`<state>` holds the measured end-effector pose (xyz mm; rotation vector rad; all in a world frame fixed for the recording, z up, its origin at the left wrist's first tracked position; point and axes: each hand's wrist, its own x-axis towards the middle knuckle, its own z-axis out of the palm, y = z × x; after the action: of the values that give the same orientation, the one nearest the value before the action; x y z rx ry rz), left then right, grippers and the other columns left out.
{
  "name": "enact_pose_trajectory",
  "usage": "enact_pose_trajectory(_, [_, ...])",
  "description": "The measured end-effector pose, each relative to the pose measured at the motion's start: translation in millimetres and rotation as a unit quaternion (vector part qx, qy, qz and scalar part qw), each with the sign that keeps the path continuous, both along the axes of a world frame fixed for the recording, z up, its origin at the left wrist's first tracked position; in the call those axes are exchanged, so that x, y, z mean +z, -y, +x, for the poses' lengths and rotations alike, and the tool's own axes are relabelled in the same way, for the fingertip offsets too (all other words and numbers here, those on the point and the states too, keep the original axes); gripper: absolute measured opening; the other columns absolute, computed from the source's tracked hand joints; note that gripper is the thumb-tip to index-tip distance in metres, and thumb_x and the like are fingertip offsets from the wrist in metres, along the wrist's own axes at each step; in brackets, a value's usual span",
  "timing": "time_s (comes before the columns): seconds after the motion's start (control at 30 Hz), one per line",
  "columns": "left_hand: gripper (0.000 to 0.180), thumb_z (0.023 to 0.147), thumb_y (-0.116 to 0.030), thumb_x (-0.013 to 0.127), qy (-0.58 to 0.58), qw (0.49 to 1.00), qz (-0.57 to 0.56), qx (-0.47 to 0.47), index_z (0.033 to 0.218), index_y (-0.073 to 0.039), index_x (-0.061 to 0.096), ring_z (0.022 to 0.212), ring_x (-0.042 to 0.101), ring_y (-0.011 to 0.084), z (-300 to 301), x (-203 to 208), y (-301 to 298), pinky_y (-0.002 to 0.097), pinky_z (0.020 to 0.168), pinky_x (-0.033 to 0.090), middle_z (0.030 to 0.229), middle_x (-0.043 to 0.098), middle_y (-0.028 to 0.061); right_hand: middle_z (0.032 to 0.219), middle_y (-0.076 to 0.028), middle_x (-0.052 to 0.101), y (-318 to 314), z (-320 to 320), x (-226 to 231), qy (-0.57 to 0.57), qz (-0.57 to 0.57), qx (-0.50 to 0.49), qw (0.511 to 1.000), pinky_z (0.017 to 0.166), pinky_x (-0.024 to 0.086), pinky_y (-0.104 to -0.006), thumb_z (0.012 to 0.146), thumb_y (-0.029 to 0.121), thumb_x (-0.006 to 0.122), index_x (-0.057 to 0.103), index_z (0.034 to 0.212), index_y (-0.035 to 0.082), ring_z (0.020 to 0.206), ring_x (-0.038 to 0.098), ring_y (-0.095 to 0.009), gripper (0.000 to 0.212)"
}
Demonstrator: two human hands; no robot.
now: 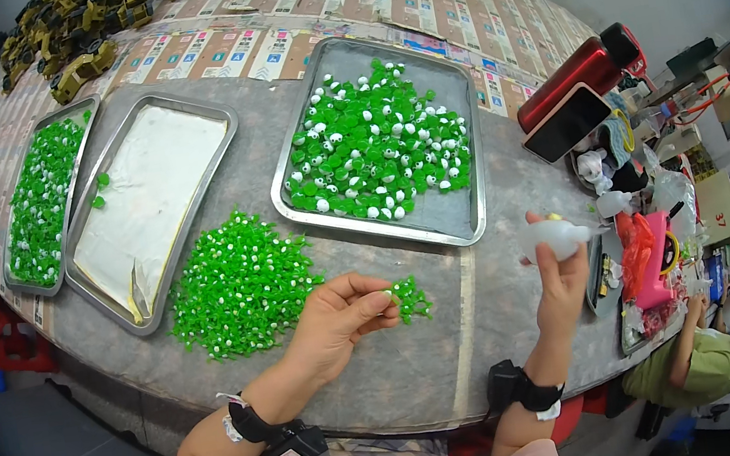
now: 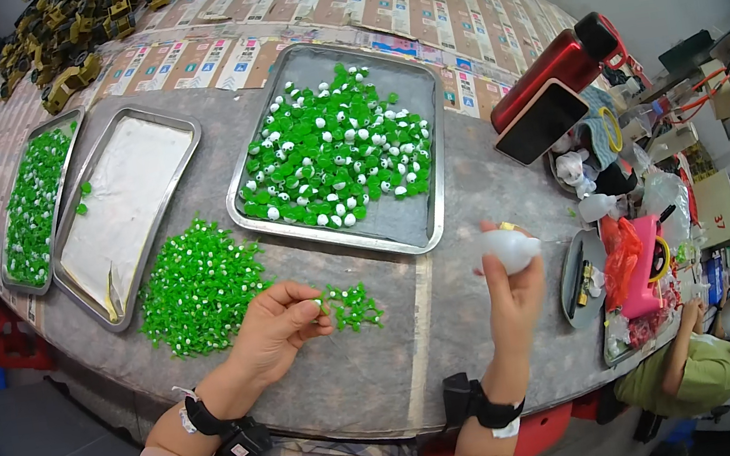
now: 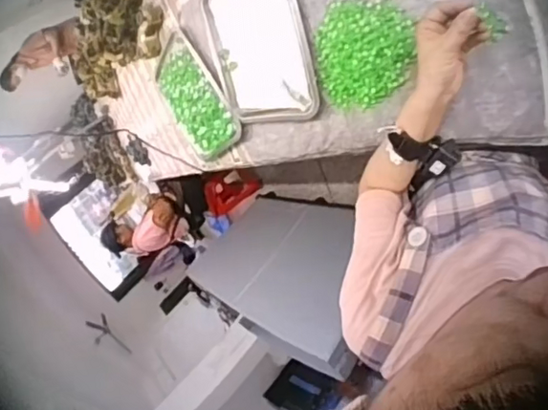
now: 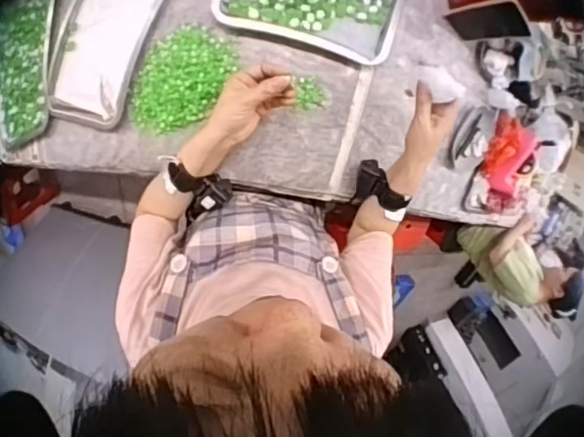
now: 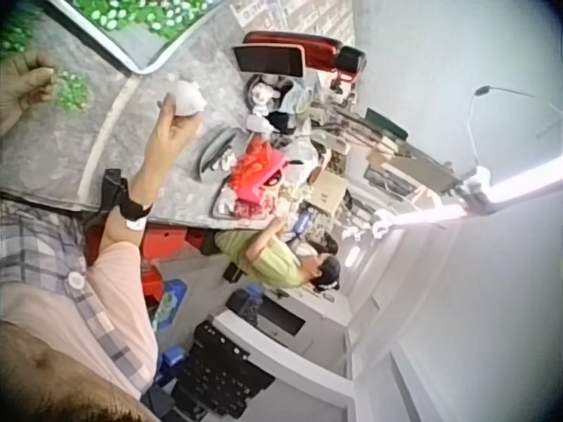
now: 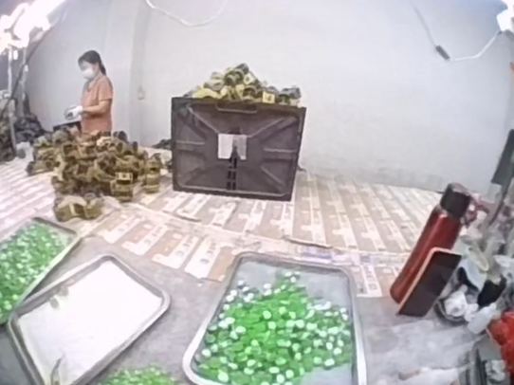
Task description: The person sits at a table and assembles small green and white candy pieces. They pick up a green piece, apply a small amount of liquid from a squeeze bottle, and then attach a white piece to it. The finished candies are placed into a metal tray. The process is repeated continuously throughout the video.
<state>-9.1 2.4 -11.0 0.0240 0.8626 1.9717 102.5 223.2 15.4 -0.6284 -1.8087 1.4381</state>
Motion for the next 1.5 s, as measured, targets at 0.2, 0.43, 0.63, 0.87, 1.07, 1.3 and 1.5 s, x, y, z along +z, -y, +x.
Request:
enact_pose_trajectory(0.2, [0.01,0.077,-0.008,0.056,0.002,1.0,0.01,-0.003,0.085,-0.002,0.054,0.069,0.058,0.0135,0.5,-1.8,0.3,0.024,0.063,0.049,0.077,0.059,0.0075,0.079,-0.003,0.046,50.9,-0.5,40.3,-0.065,0.097,-0.015,0.993,0.063,0.038,-0.0219,0.057,0.046,0.07,0.047,0.091,0.0,0.073,0.046,-0.01,0.062])
enact_pose_trajectory(0.43, [0.009,0.077,-0.008,0.055,-0.002,1.0,0.004,-0.005,0.084,-0.002,0.054,0.068,0.058,0.0134,1.4,-0.9,-0.8,0.0239,0.062,0.049,0.076,0.059,0.0066,0.072,-0.001,0.043,78.6,-25.1,38.3,-0.144,0.061,-0.016,0.987,0.053,0.031,-0.0232,0.05,0.042,0.076,0.045,0.084,0.005,0.063,0.04,-0.012,0.059])
enact_pose_trajectory(0.63, [0.008,0.077,-0.008,0.056,0.004,1.0,-0.013,-0.008,0.082,-0.003,0.052,0.066,0.057,0.0141,2.7,0.7,-1.9,0.0265,0.062,0.049,0.074,0.058,0.0072,0.063,-0.002,0.044,82.4,-31.5,28.4,-0.162,0.23,0.036,0.959,0.047,0.031,-0.0256,0.055,0.039,0.075,0.045,0.083,0.005,0.053,0.039,-0.013,0.053])
enact_pose_trajectory(0.87, [0.008,0.077,-0.008,0.056,0.006,1.0,-0.007,-0.014,0.082,-0.003,0.052,0.065,0.057,0.014,2.8,0.1,-1.8,0.0265,0.062,0.049,0.074,0.058,0.0074,0.063,-0.002,0.048,83.8,-32.3,31.4,-0.137,0.247,0.069,0.957,0.045,0.032,-0.0245,0.056,0.033,0.075,0.045,0.083,0.005,0.052,0.042,-0.013,0.049])
enact_pose_trajectory(1.07, [0.009,0.077,-0.009,0.056,0.005,1.0,-0.013,-0.018,0.082,-0.004,0.052,0.065,0.057,0.0141,2.4,2.3,-1.4,0.0264,0.062,0.049,0.073,0.058,0.0072,0.064,-0.003,0.048,84.8,-33.6,31.7,-0.124,0.27,0.074,0.952,0.045,0.032,-0.0248,0.057,0.033,0.075,0.045,0.082,0.005,0.052,0.042,-0.014,0.048])
enact_pose_trajectory(1.3, [0.009,0.077,-0.012,0.056,0.001,1.0,-0.013,-0.024,0.081,-0.004,0.052,0.065,0.057,0.0139,2.1,0.5,-0.5,0.0265,0.062,0.049,0.072,0.058,0.0068,0.066,-0.003,0.047,83.9,-33.3,26.2,-0.172,0.219,0.017,0.96,0.048,0.033,-0.0252,0.057,0.035,0.074,0.046,0.081,0.004,0.053,0.042,-0.015,0.049])
enact_pose_trajectory(1.5, [0.01,0.077,-0.011,0.056,0.0,1.0,-0.008,-0.029,0.081,-0.003,0.052,0.066,0.057,0.0141,2.1,-0.2,-0.5,0.0266,0.061,0.049,0.073,0.058,0.0072,0.066,-0.003,0.046,85.0,-36.6,23.6,-0.155,0.252,-0.008,0.955,0.047,0.033,-0.0249,0.058,0.039,0.073,0.044,0.082,0.004,0.053,0.042,-0.014,0.052])
